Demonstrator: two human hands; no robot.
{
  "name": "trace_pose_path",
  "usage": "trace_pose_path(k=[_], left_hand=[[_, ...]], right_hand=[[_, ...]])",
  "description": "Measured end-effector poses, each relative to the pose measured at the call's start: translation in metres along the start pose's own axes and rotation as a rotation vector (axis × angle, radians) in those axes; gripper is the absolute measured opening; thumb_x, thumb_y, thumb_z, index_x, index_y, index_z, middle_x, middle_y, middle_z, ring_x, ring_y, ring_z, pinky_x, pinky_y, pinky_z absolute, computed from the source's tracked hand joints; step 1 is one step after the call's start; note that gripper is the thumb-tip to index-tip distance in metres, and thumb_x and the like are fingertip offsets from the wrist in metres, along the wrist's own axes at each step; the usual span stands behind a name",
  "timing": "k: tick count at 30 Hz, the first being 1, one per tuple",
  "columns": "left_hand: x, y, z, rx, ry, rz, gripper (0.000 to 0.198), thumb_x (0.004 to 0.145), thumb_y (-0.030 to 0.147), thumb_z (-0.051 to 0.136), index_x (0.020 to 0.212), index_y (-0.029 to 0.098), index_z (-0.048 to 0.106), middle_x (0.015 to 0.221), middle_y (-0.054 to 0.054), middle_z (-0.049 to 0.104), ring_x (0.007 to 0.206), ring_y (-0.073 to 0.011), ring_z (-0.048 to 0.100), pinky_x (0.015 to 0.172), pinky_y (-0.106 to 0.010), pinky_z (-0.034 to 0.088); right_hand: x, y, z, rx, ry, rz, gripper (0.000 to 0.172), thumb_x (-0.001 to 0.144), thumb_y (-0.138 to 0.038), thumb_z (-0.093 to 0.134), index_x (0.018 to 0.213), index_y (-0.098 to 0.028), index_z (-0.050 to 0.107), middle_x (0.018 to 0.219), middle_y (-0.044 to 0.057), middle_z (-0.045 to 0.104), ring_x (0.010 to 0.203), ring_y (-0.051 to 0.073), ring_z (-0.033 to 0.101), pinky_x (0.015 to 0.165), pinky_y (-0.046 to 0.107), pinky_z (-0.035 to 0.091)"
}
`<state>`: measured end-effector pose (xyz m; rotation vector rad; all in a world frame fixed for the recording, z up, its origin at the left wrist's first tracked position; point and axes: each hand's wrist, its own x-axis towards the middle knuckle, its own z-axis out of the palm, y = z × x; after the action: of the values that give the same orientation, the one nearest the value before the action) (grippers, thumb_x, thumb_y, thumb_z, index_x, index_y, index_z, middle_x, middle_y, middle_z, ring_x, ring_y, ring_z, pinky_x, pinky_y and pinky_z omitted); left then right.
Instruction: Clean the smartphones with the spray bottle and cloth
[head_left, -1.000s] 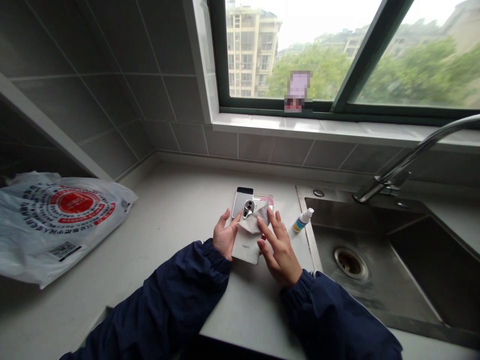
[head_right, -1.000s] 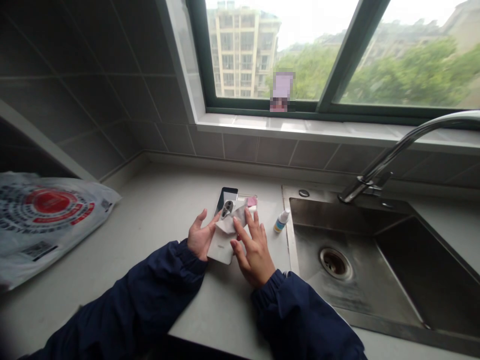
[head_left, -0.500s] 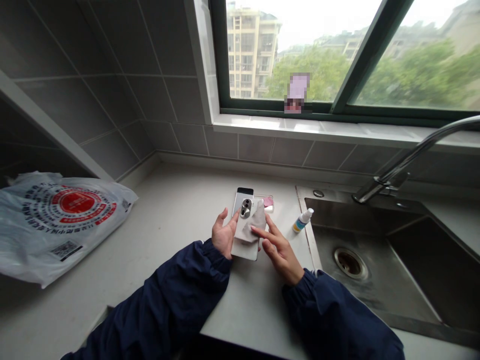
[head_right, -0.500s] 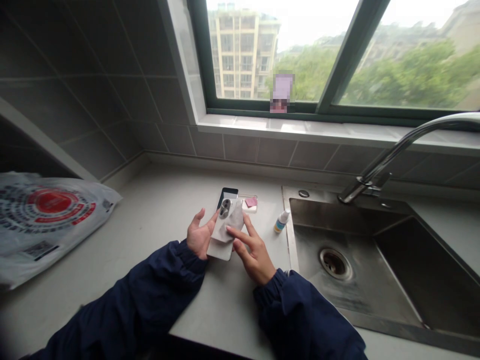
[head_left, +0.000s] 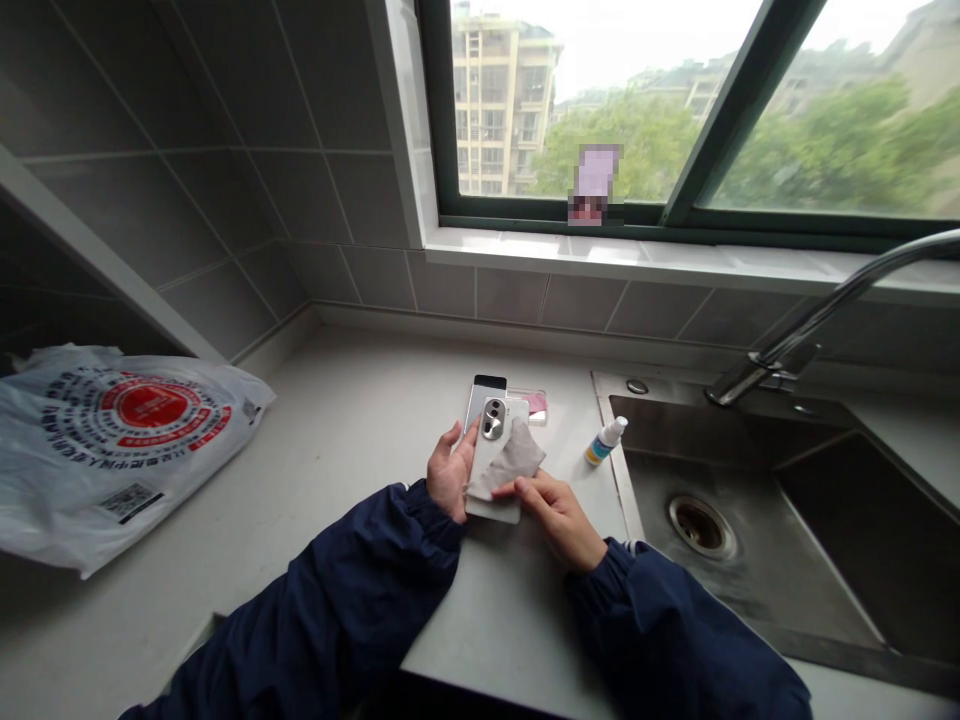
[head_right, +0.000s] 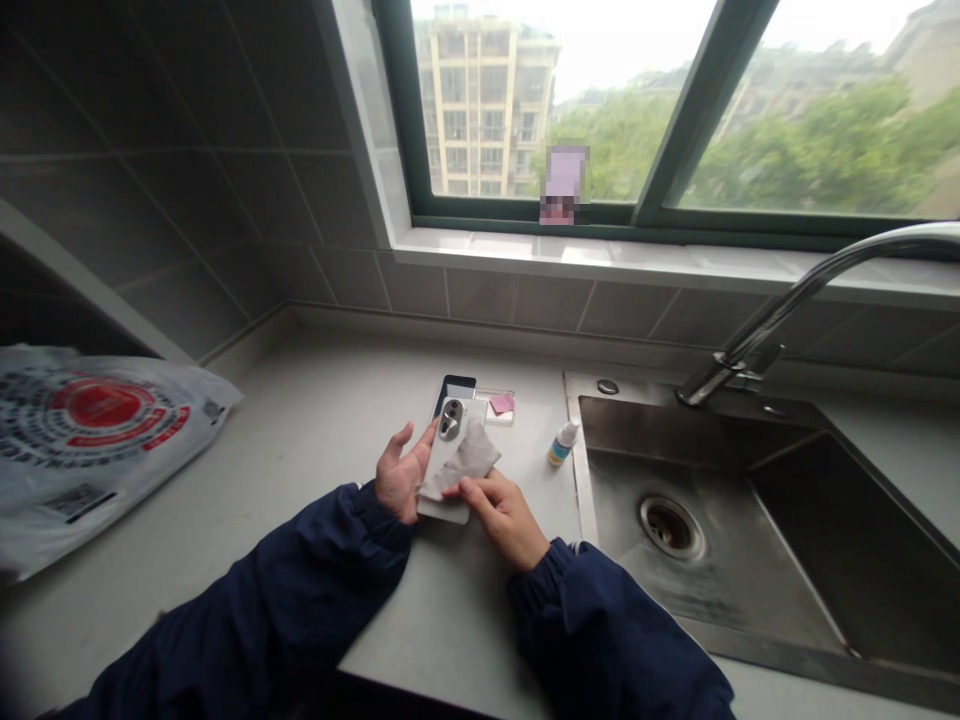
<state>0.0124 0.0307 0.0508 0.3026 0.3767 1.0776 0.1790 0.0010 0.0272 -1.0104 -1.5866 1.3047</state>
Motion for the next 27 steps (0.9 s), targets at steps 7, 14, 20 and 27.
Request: trace_pose_path(k=[7,14,20,27], left_hand=[[-0.001,-0.001,0.001,0.010,0.023,-0.013,0.071,0.086,0.053,0.049,0.150,0.023,0.038,0.126,-0.015,0.063,0.099,-0.0324,0.066,0.086,-0.046,0.051],[-0.003,-0.007,0.004,0.021,0.039,0.013,0.069,0.085,0.051,0.048,0.148,0.022,0.041,0.122,-0.014,0.064,0.097,-0.0309,0.066,0.086,-0.045,0.051],[-0.002,-0.011,0.003,0.014,0.030,0.023,0.067,0.085,0.051,0.049,0.145,0.022,0.044,0.119,-0.014,0.065,0.094,-0.0300,0.067,0.084,-0.044,0.051],[-0.004,-0.013,0.005,-0.003,0.051,0.013,0.063,0.085,0.050,0.049,0.142,0.023,0.046,0.115,-0.013,0.066,0.090,-0.0286,0.067,0.081,-0.043,0.052]], right_hand=[[0.000,-0.001,0.005,-0.127,0.088,-0.006,0.047,0.098,-0.055,0.049,0.090,-0.022,0.082,0.099,0.008,0.073,0.093,0.023,0.067,0.089,0.035,0.051],[-0.002,-0.001,0.009,-0.267,0.207,-0.030,0.045,0.097,-0.050,0.052,0.079,-0.023,0.083,0.075,0.006,0.072,0.067,0.018,0.065,0.069,0.029,0.050],[-0.001,0.001,0.011,-0.318,0.266,-0.074,0.042,0.096,-0.044,0.054,0.074,-0.023,0.083,0.063,0.005,0.069,0.057,0.015,0.061,0.060,0.027,0.047],[0.000,0.000,0.013,-0.371,0.308,-0.127,0.040,0.095,-0.039,0.055,0.070,-0.024,0.082,0.054,0.003,0.065,0.048,0.013,0.053,0.053,0.026,0.044]])
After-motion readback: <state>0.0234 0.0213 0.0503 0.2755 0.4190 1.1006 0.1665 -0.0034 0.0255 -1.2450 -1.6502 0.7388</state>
